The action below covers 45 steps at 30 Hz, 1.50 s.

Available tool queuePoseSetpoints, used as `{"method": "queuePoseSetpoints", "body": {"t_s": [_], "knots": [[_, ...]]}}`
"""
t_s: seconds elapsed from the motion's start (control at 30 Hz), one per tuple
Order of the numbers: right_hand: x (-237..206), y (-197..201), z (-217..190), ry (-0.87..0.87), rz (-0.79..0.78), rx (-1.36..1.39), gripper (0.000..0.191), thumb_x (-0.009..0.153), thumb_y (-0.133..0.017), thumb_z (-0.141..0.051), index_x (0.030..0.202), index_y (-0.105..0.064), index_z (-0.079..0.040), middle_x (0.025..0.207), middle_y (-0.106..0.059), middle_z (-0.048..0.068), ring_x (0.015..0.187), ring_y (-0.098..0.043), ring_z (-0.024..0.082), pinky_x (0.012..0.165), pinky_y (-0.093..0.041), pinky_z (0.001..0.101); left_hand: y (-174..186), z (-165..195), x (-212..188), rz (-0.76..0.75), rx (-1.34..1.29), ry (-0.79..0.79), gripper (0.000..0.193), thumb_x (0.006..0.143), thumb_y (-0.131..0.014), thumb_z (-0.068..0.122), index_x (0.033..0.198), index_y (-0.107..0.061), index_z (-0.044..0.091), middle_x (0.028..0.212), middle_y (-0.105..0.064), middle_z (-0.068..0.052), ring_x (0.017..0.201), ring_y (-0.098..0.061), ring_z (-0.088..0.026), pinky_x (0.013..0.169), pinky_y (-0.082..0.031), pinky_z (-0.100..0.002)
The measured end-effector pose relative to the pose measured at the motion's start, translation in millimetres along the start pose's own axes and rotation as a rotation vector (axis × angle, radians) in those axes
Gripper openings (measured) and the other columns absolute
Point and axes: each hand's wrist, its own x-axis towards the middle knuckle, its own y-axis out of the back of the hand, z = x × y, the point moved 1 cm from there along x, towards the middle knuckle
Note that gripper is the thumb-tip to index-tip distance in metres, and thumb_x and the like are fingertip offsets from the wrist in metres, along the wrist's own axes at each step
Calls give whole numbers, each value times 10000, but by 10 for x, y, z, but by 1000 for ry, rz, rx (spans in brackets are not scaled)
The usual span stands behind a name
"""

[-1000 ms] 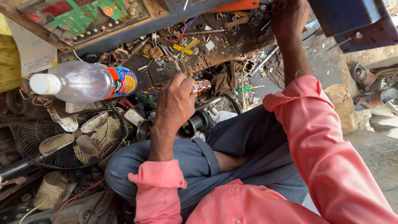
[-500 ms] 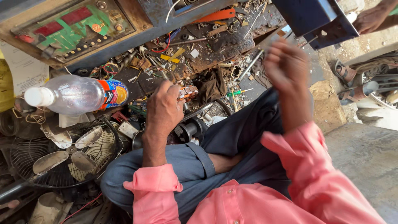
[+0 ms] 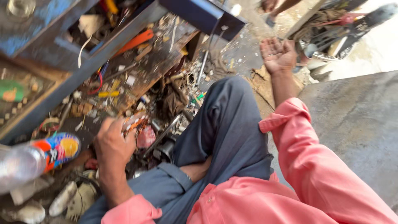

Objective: The person sits on the floor and manipulates a small cylindrical electrical component with copper windings, likely a motor armature. They repeatedly rotate the component, adjust the windings with their fingers, and briefly reach for a tool on a nearby workbench before continuing to handle the part by hand.

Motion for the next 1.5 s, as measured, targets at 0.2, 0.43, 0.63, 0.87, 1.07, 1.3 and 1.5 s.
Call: {"method": "queuePoseSetpoints", "body": {"t_s": [0.2, 0.43, 0.63, 0.87, 1.07, 1.3, 1.5], "knots": [[44, -16, 44, 85, 113, 45, 576, 945, -615, -351, 1312, -551, 88, 1294, -577, 250, 1233, -601, 419, 1128, -508, 593, -38, -45, 5, -41, 80, 50, 363, 745, -825, 103, 1079, -711, 18, 1050, -681, -185, 908, -681, -403, 797, -544, -477], [14, -11, -25, 93, 103, 48, 809, 942, -598, -453, 1435, -410, 159, 1451, -470, 322, 1334, -545, 499, 1140, -470, 598, -64, -108, -19, -59, 99, 75, 374, 760, -825, 117, 1104, -714, 20, 1063, -686, -170, 925, -698, -376, 811, -556, -455], [-63, -20, -38, 68, 85, 203, 1009, 936, -472, -651, 1517, -282, 153, 1562, -357, 368, 1428, -436, 530, 1183, -403, 618, -68, -88, -5, -116, 165, 126, 387, 770, -834, 126, 1125, -725, 15, 1058, -687, -153, 901, -718, -321, 794, -578, -424], [-52, -50, -83, 62, 85, 215, 1055, 918, -478, -695, 1513, -276, 152, 1567, -351, 371, 1445, -413, 524, 1198, -380, 634, -84, -116, -14, -110, 166, 113, 400, 755, -842, 131, 1119, -727, 13, 1057, -686, -147, 893, -720, -314, 786, -582, -420], [-77, -117, -116, 54, 70, 239, 1113, 907, -504, -718, 1514, -281, 187, 1571, -353, 397, 1451, -406, 524, 1198, -356, 627, -65, -91, -16, -120, 150, 112, 379, 767, -840, 130, 1102, -718, 3, 1049, -684, -152, 884, -718, -315, 776, -580, -424], [-90, -195, -112, 58, 70, 294, 1117, 927, -488, -727, 1532, -308, 194, 1572, -376, 385, 1456, -420, 550, 1225, -336, 664, -28, -57, 2, 0, -2, 14, 278, 762, -821, 90, 994, -682, 26, 1070, -672, -197, 953, -656, -438, 792, -529, -496], [-64, -283, -254, 41, 39, 309, 1109, 947, -479, -721, 1550, -346, 200, 1572, -416, 367, 1466, -446, 579, 1242, -328, 708, -29, -119, -6, -48, -54, 74, 246, 753, -800, 65, 919, -626, 13, 984, -634, -207, 898, -623, -462, 750, -496, -536]]}}
